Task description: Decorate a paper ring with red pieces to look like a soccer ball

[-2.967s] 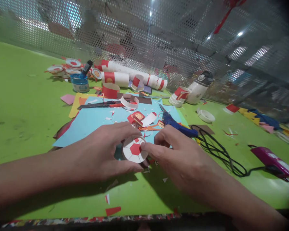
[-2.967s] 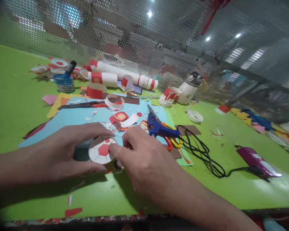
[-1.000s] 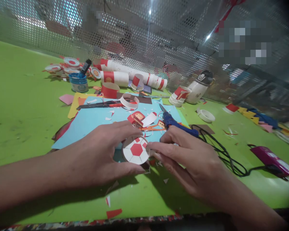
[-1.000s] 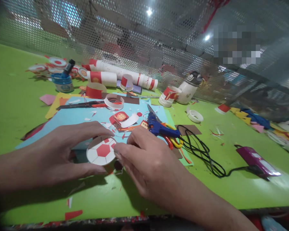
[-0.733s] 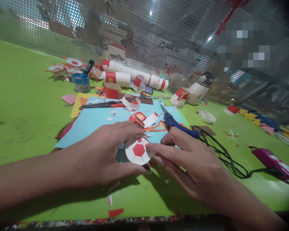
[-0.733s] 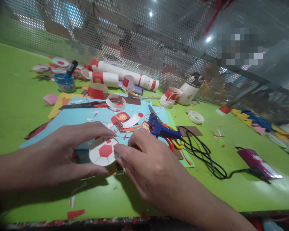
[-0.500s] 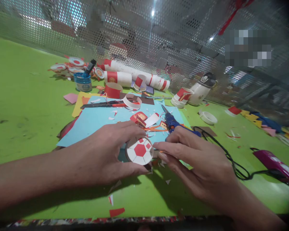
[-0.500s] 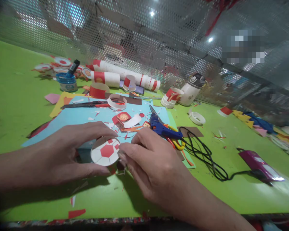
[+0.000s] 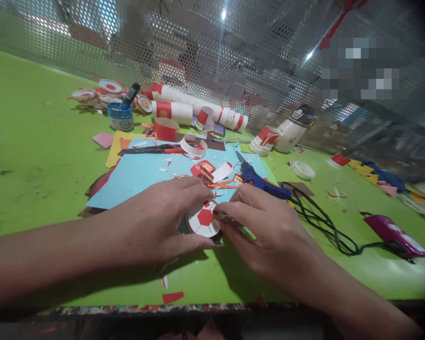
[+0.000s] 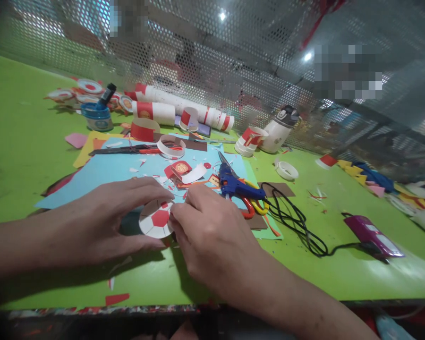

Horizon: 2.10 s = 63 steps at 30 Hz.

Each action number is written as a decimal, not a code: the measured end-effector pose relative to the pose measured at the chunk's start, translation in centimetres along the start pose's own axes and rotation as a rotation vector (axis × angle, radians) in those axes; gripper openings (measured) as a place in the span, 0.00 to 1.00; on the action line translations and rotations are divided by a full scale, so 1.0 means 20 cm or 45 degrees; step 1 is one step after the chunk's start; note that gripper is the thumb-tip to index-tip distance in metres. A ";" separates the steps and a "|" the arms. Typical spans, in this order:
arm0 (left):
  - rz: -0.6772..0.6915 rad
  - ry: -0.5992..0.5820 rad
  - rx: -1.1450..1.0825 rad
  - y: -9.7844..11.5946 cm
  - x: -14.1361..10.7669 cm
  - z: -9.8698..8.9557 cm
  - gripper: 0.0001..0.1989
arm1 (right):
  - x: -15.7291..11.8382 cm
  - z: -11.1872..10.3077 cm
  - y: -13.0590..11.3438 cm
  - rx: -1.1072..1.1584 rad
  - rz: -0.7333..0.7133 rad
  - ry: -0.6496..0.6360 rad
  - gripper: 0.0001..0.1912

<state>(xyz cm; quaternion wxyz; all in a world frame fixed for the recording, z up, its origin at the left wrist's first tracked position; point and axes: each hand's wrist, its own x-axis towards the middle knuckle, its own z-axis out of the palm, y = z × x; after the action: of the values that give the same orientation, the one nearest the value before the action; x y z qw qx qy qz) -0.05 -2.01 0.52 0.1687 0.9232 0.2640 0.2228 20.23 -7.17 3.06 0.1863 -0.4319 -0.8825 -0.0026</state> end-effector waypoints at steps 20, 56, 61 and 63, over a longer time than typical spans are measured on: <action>-0.236 0.088 -0.050 -0.08 0.04 0.00 0.25 | 0.02 -0.08 0.19 0.054 0.073 0.085 0.06; -0.308 -0.109 0.105 -0.12 0.06 0.02 0.23 | 0.21 0.03 0.32 -0.147 -0.072 -0.496 0.12; -0.301 -0.102 0.102 -0.13 0.05 0.01 0.24 | 0.21 0.00 0.31 -0.177 -0.069 -0.482 0.14; -0.295 -0.101 0.103 -0.12 0.06 0.01 0.23 | 0.22 0.02 0.31 -0.186 -0.088 -0.491 0.13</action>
<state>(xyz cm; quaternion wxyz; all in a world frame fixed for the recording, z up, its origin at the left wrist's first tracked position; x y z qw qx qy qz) -0.09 0.55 -0.38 0.1662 0.9006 0.3709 0.1542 22.43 0.20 3.20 -0.0179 -0.4063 -0.9135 0.0099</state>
